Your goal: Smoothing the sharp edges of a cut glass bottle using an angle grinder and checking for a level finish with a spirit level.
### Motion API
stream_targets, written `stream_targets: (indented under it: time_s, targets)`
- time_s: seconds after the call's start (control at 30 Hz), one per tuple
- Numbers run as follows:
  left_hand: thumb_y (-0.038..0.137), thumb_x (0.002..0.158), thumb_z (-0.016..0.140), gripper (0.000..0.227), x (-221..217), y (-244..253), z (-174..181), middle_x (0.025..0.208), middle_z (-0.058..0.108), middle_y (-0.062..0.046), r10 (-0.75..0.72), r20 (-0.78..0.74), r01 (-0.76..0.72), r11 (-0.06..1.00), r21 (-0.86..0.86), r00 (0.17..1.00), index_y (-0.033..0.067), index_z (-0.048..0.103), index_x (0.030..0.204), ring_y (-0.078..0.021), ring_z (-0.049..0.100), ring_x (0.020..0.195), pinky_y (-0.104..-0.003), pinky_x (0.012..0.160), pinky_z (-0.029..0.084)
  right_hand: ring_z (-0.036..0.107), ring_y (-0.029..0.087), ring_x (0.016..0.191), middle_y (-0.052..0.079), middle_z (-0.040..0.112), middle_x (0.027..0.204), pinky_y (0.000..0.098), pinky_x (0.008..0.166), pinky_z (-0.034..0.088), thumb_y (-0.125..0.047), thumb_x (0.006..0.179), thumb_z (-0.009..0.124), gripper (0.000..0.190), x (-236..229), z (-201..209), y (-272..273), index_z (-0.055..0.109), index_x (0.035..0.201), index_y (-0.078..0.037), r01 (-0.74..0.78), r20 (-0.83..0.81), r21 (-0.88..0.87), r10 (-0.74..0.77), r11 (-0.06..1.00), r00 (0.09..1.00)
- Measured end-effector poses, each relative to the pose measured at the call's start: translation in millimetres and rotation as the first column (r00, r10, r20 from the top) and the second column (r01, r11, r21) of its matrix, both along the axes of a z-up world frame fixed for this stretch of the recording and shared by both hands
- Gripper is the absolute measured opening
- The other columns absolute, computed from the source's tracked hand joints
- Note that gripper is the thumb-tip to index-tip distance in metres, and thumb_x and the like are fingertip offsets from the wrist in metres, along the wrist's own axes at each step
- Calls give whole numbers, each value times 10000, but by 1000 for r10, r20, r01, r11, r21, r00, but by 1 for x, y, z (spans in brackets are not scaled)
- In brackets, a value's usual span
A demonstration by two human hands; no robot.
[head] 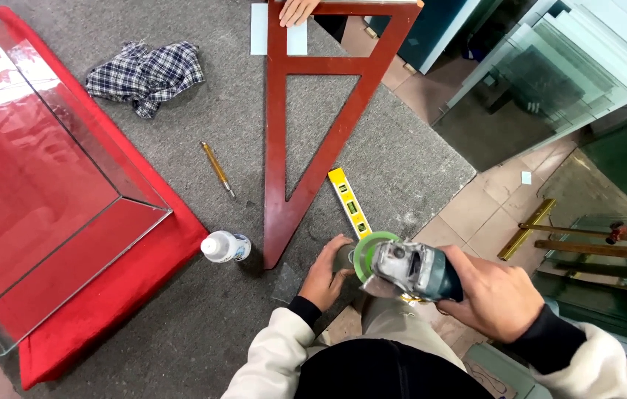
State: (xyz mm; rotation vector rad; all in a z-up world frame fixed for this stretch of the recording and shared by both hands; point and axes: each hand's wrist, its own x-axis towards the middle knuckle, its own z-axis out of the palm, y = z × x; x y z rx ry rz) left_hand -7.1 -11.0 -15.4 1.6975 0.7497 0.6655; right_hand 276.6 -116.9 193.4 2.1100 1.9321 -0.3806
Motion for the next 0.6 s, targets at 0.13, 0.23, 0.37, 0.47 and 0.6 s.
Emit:
stream_targets:
  time_s: [0.13, 0.23, 0.37, 0.47, 0.6]
  targets:
    - [292, 1126, 569, 511, -1, -1, -15, 1682, 473, -260, -10, 14, 10, 1000, 19, 1000, 154, 416, 1593, -448, 434, 1599, -586, 1270, 380, 777, 312, 720, -52, 775, 883, 499, 531, 591, -604, 780, 805, 722, -4, -7, 7, 498, 1359, -301, -90, -43, 135, 97, 987, 994]
    - [80, 1069, 537, 514, -1, 0, 1, 1658, 496, -231, -14, 59, 13, 1000, 10, 998, 126, 442, 1572, -414, 397, 1630, -577, 1317, 348, 787, 320, 823, -61, 774, 950, 512, 549, 601, -624, 791, 808, 731, -8, -5, -1, 485, 1373, -322, -77, -91, 60, 82, 995, 992]
    - [281, 1143, 514, 465, -1, -1, -2, 1669, 480, -268, -12, 57, 10, 999, 34, 998, 155, 443, 1585, -455, 417, 1613, -586, 1267, 383, 771, 308, 811, -80, 781, 917, 495, 562, 585, -631, 750, 790, 730, 1, -1, -7, 510, 1372, -368, -54, -47, 57, 57, 997, 997]
    - [330, 1137, 541, 477, -1, 0, 1, 1671, 480, -259, -14, 14, 14, 1000, -2, 1000, 168, 446, 1576, -447, 447, 1593, -580, 1253, 403, 783, 318, 887, -78, 779, 991, 521, 589, 592, -629, 749, 778, 768, 2, 1, 2, 468, 1404, -375, -4, -10, -13, 4, 1000, 1000]
    - [55, 1038, 569, 551, 0, 0, 2, 1658, 508, -250, -10, 19, 10, 1000, -18, 1000, 158, 442, 1564, -431, 394, 1628, -599, 1283, 355, 781, 327, 791, -56, 777, 914, 507, 560, 594, -625, 795, 777, 725, -4, -3, 8, 492, 1390, -325, -78, -65, 90, 85, 993, 994]
